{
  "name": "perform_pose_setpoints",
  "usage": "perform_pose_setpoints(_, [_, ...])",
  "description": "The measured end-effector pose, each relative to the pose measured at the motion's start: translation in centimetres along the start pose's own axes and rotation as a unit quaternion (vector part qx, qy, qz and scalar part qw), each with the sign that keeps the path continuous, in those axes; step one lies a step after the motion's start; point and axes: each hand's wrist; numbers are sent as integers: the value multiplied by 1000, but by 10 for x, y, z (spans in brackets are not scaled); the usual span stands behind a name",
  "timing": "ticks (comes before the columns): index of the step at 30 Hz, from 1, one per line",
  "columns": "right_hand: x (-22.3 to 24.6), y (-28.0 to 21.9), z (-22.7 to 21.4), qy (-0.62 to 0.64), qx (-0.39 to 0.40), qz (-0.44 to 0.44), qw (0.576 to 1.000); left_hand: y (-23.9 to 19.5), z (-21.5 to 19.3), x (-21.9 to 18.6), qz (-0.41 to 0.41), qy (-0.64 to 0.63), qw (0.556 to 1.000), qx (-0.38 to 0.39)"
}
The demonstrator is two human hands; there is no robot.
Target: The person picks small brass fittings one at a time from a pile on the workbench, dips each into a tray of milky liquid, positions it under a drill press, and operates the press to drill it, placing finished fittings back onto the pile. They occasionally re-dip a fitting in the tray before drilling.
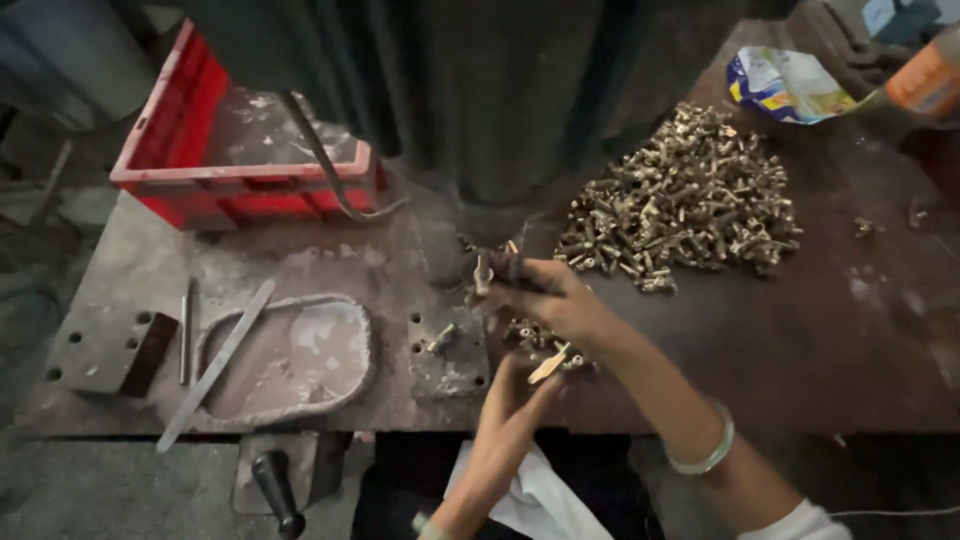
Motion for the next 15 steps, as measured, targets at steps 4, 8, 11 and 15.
perform_pose_setpoints(4, [15, 2, 0, -7, 33, 6, 999, -27, -44, 2, -188, -63, 980, -5])
perform_pose_setpoints(8, [13, 1, 0, -3, 8, 13, 1000, -48, -23, -90, -2, 220, 974, -50])
perform_pose_setpoints(11, [-6, 2, -7, -10, -3, -12, 1000, -31, -43, -88, 271, 442, 853, -61])
perform_pose_setpoints(15, [9, -1, 1, -17, 1, -9, 1000, -23, -72, -48, 425, 656, 622, -54])
Point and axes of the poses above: each hand's wrist, its own y-axis towards the middle knuckle, its own z-axis out of the palm, x = y × z, and after that the axes turned 5 degrees about -z, right-handed
